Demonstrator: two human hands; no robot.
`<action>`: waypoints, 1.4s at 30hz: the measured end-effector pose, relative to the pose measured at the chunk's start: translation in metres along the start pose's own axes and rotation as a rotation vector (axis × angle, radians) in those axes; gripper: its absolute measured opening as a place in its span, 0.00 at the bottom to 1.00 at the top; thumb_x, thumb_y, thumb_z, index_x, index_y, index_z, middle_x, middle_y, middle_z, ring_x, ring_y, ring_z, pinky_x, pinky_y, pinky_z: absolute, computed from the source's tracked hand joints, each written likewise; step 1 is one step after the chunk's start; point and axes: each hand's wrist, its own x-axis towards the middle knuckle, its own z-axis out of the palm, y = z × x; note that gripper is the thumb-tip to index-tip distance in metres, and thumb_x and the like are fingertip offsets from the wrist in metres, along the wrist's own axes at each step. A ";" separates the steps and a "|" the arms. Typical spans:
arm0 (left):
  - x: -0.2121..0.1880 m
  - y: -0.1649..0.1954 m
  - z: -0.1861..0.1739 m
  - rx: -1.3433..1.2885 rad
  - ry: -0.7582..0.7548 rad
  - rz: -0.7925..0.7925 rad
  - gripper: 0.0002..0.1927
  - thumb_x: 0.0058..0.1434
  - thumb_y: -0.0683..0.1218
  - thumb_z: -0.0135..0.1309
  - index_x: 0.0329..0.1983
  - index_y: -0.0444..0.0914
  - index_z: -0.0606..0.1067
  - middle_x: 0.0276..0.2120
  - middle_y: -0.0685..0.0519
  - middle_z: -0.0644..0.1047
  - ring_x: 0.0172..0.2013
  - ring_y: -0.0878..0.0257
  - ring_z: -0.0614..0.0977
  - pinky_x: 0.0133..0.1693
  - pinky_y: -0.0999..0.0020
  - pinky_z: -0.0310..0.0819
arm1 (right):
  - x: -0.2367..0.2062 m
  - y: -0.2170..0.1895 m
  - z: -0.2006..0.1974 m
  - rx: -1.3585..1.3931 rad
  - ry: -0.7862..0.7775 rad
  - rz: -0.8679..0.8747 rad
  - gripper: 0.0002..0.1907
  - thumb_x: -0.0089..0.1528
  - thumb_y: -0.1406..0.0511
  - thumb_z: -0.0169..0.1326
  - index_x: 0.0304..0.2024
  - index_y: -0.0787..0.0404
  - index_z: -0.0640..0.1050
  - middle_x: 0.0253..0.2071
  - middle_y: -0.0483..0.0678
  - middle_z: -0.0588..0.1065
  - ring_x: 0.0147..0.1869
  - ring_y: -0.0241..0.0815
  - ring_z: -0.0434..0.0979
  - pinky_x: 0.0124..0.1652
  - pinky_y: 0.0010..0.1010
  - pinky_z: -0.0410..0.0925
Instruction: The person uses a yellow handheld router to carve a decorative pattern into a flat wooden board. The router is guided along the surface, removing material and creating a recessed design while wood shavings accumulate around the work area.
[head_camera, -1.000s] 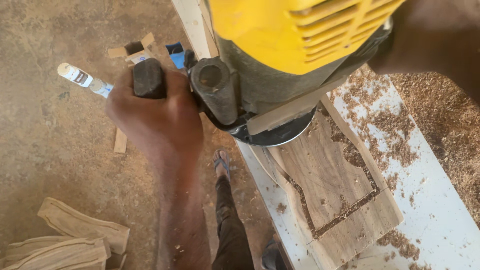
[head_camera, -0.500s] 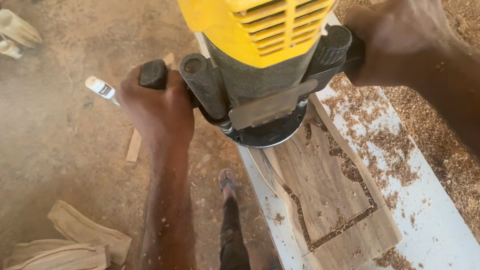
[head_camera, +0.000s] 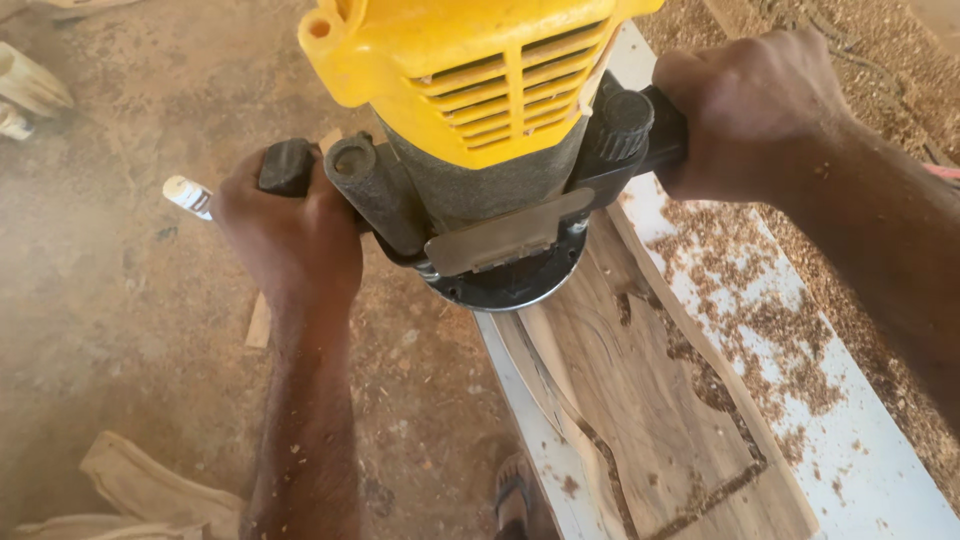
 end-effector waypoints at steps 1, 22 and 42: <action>0.005 -0.002 0.001 -0.002 -0.010 -0.028 0.13 0.58 0.40 0.55 0.19 0.39 0.67 0.16 0.57 0.69 0.15 0.68 0.67 0.18 0.66 0.59 | 0.004 -0.003 -0.001 0.022 -0.035 0.035 0.11 0.61 0.54 0.59 0.38 0.50 0.76 0.21 0.40 0.71 0.21 0.35 0.71 0.24 0.28 0.67; 0.054 -0.006 0.025 -0.040 0.035 0.067 0.04 0.52 0.40 0.58 0.25 0.34 0.75 0.20 0.51 0.76 0.21 0.61 0.77 0.26 0.62 0.71 | 0.022 0.000 0.008 0.180 -0.003 0.098 0.10 0.63 0.57 0.55 0.36 0.55 0.75 0.18 0.42 0.71 0.16 0.33 0.66 0.16 0.28 0.64; -0.013 0.020 0.012 0.068 -0.013 -0.152 0.07 0.53 0.39 0.56 0.23 0.36 0.71 0.18 0.53 0.72 0.19 0.62 0.71 0.23 0.61 0.65 | -0.021 0.007 0.003 0.144 -0.225 0.101 0.15 0.57 0.53 0.62 0.43 0.48 0.77 0.28 0.40 0.77 0.29 0.35 0.75 0.27 0.28 0.70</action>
